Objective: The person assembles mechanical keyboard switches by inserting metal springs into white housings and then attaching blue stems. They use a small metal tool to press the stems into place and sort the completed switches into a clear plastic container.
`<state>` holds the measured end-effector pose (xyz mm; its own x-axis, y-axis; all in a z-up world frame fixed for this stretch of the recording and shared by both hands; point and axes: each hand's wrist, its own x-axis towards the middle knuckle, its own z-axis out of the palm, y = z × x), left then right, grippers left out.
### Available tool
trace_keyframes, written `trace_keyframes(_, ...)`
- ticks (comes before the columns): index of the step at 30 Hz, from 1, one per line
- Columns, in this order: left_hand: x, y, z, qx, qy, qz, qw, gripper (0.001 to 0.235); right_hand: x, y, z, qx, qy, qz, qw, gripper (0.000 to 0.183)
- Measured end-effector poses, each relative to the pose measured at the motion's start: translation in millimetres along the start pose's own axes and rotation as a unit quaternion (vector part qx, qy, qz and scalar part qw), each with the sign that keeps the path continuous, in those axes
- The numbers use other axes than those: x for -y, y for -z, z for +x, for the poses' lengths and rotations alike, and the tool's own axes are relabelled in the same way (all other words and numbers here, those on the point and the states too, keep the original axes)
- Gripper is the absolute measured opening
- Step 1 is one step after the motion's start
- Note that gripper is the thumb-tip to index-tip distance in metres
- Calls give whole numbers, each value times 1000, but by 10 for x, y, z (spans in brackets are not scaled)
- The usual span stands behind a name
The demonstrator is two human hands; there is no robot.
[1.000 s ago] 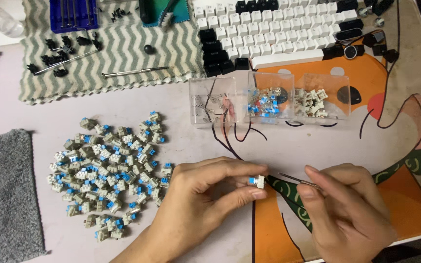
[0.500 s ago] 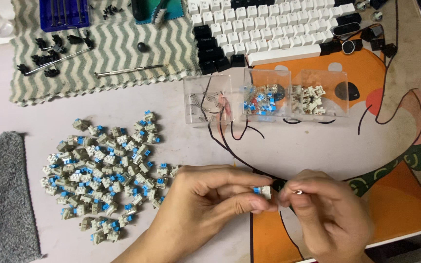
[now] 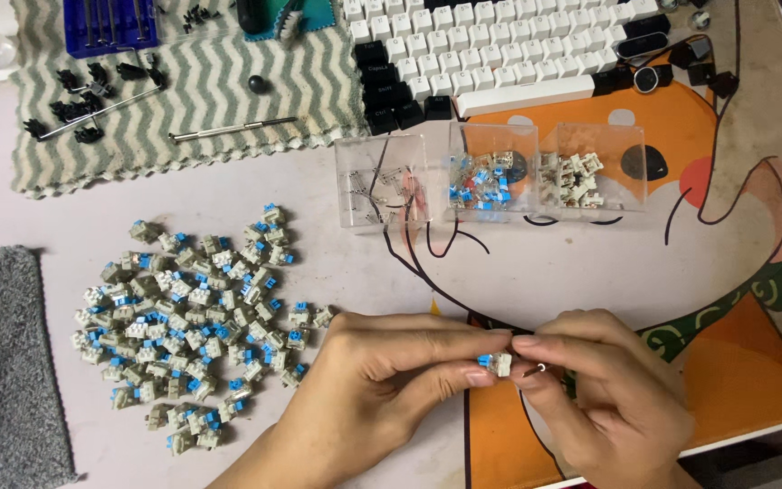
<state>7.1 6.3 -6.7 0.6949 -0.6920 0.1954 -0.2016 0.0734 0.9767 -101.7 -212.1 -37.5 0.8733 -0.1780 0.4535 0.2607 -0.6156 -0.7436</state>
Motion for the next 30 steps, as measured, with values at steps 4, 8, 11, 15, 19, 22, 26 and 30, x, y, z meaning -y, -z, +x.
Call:
trace_keyframes(4,2,-14,-14,-8,-4,-4,1000,27,69,-5,52,0,7,5,1000,18)
trace_keyframes(8,0,-34,-7,-14,2,7,1000,26,95,1,72,-1,8,-1,1000,15)
trace_keyframes(11,-53,-23,22,-17,21,-29,999,26,105,2,88,1,-1,-12,1000,15)
trace_keyframes(15,-104,10,50,-21,90,-89,992,25,148,-2,113,6,-35,-37,999,15)
trace_keyframes(19,-17,21,36,-63,78,15,995,22,148,31,102,0,-47,-30,998,14)
trace_keyframes(22,83,10,13,-43,20,95,994,30,255,87,147,16,-116,-65,991,10)
trace_keyframes(26,140,-26,-1,-12,-2,76,997,25,213,131,152,44,-107,-88,989,7)
trace_keyframes(30,196,-47,29,-23,-35,197,979,18,327,99,143,44,-159,-110,980,8)
